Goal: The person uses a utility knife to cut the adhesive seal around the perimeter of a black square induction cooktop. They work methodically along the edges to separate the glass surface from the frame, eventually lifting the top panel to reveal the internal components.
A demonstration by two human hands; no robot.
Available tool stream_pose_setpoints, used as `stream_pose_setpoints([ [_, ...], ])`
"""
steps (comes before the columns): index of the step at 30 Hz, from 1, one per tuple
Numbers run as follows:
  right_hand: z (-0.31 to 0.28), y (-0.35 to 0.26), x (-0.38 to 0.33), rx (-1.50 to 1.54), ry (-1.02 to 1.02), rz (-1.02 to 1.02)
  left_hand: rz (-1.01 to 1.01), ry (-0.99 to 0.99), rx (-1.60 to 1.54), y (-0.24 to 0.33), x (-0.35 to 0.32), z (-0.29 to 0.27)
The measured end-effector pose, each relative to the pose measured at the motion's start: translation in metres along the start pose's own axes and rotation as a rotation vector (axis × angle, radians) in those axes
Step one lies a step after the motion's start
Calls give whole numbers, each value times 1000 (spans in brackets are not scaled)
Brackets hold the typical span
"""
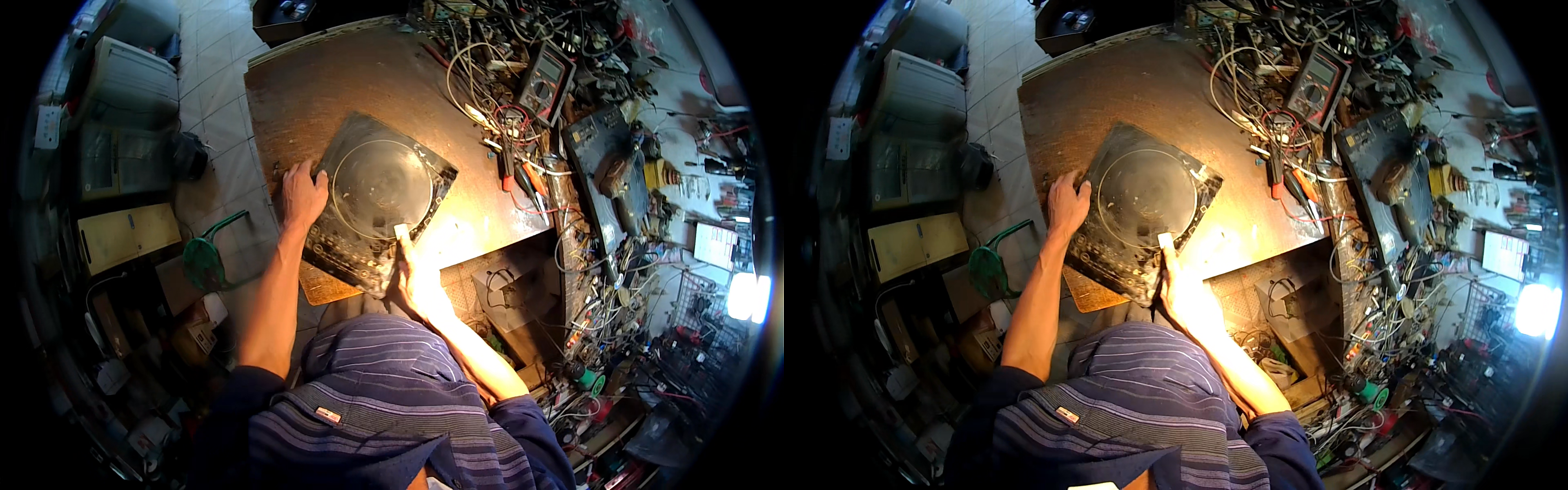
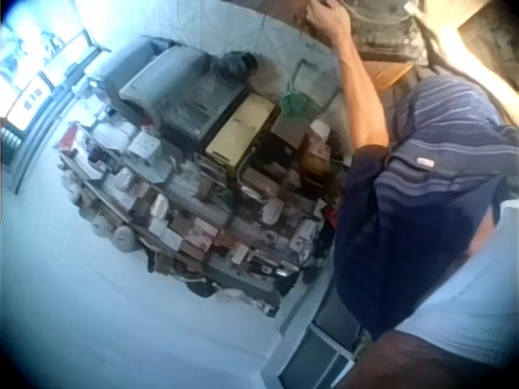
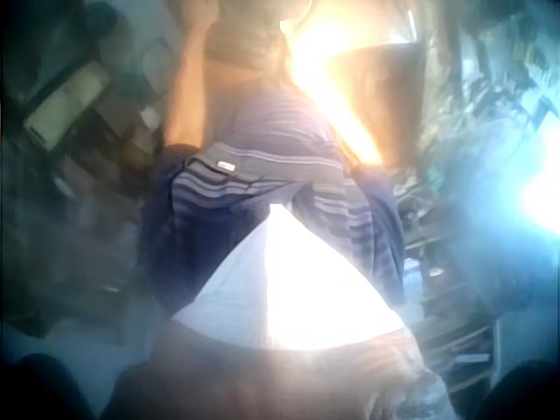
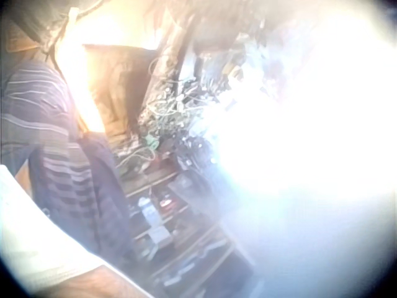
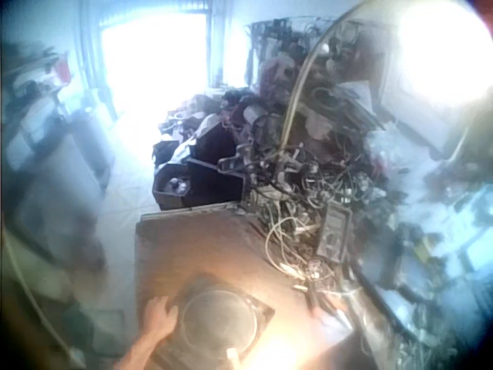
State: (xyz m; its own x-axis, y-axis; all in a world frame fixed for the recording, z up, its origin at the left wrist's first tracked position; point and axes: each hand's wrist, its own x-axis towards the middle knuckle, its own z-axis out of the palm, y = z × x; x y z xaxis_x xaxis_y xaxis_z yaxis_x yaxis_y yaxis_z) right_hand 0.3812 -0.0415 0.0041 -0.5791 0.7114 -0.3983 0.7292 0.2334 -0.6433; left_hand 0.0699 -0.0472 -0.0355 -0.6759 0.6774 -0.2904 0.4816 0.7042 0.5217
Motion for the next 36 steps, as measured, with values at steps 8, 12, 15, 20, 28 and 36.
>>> stream_pose_setpoints([
  [8,-32,-6,-16,-27,33,-88,346,157,23,15,-19,10],
  [12,-51,46,-12,-385,79,-206,359,274,76,24,-89,28],
  [15,-71,62,-4,-503,-6,-215,238,247,155,14,-115,49],
  [20,-98,58,24,-405,-179,-57,68,237,177,-4,-117,74],
  [28,-112,53,46,-764,-292,-329,-27,283,319,3,-115,85],
  [36,-111,24,65,-645,-266,-478,-28,287,373,4,-118,81],
])
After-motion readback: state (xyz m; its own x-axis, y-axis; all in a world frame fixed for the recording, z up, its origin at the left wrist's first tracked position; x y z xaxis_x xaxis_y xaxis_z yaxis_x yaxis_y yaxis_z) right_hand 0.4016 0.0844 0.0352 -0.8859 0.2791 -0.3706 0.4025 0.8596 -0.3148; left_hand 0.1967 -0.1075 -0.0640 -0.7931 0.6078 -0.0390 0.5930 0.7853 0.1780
